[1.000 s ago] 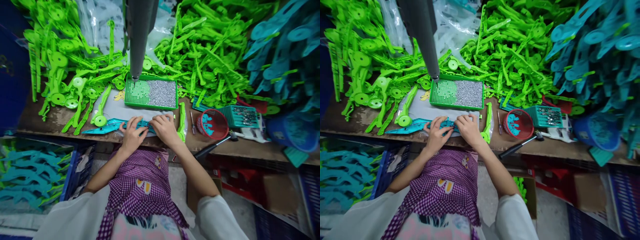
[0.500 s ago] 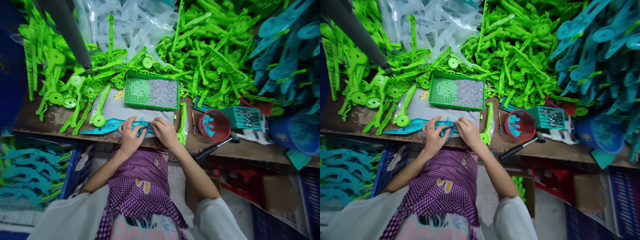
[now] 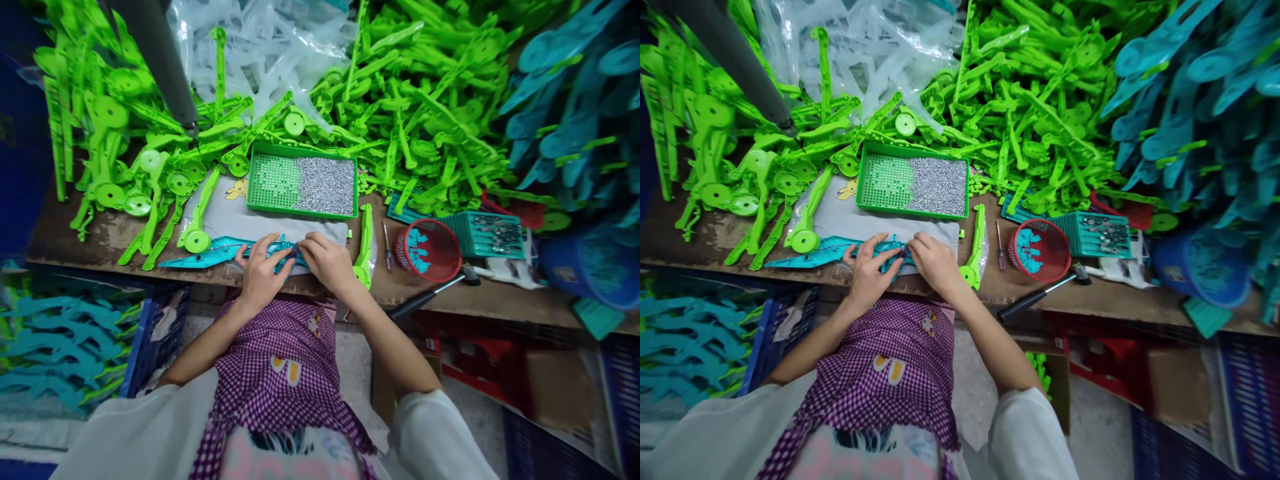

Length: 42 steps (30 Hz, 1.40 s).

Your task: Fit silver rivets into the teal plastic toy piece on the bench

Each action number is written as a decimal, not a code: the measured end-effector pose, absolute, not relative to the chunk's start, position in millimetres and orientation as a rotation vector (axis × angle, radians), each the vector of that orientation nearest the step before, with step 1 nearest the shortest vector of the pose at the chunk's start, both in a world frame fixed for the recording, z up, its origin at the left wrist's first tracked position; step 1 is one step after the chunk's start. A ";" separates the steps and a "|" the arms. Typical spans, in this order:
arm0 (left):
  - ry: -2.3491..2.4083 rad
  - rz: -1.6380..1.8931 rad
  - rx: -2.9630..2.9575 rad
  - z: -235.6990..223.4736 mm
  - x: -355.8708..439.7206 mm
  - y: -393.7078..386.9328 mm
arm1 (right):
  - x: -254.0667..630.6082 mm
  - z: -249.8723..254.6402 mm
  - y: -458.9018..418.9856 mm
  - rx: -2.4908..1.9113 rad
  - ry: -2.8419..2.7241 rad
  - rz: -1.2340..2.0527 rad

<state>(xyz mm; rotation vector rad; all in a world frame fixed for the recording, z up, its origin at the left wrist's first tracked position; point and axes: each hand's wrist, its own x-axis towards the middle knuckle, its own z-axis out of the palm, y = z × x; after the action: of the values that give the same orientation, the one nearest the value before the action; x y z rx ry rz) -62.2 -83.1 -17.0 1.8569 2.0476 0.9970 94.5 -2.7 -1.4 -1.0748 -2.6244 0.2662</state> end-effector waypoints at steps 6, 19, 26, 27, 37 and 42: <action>2.058 0.963 1.811 -13.4 -61.2 -79.4 | 97.5 -5.2 -1.5 -0.991 -2.595 0.313; 2.049 0.973 1.884 -17.0 -60.7 -79.4 | 85.4 19.5 -3.2 -1.128 -2.826 0.162; 2.019 1.084 1.981 -20.6 -60.6 -80.2 | 86.1 10.5 -14.4 -1.227 -2.722 0.161; 2.014 1.089 1.986 -21.4 -60.4 -80.3 | 86.1 9.3 -15.9 -1.227 -2.699 0.182; 1.958 1.022 1.990 -24.3 -61.7 -81.9 | 71.7 25.2 -3.3 -1.122 -2.984 0.188; 1.942 1.008 1.973 -23.5 -61.2 -81.7 | 91.4 15.6 -8.6 -1.181 -2.775 0.390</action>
<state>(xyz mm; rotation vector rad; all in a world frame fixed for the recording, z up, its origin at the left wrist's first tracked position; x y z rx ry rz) -61.2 -81.7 -23.5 1.9732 1.9417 1.0079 91.4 -8.6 15.6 -1.1812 -2.7751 0.3902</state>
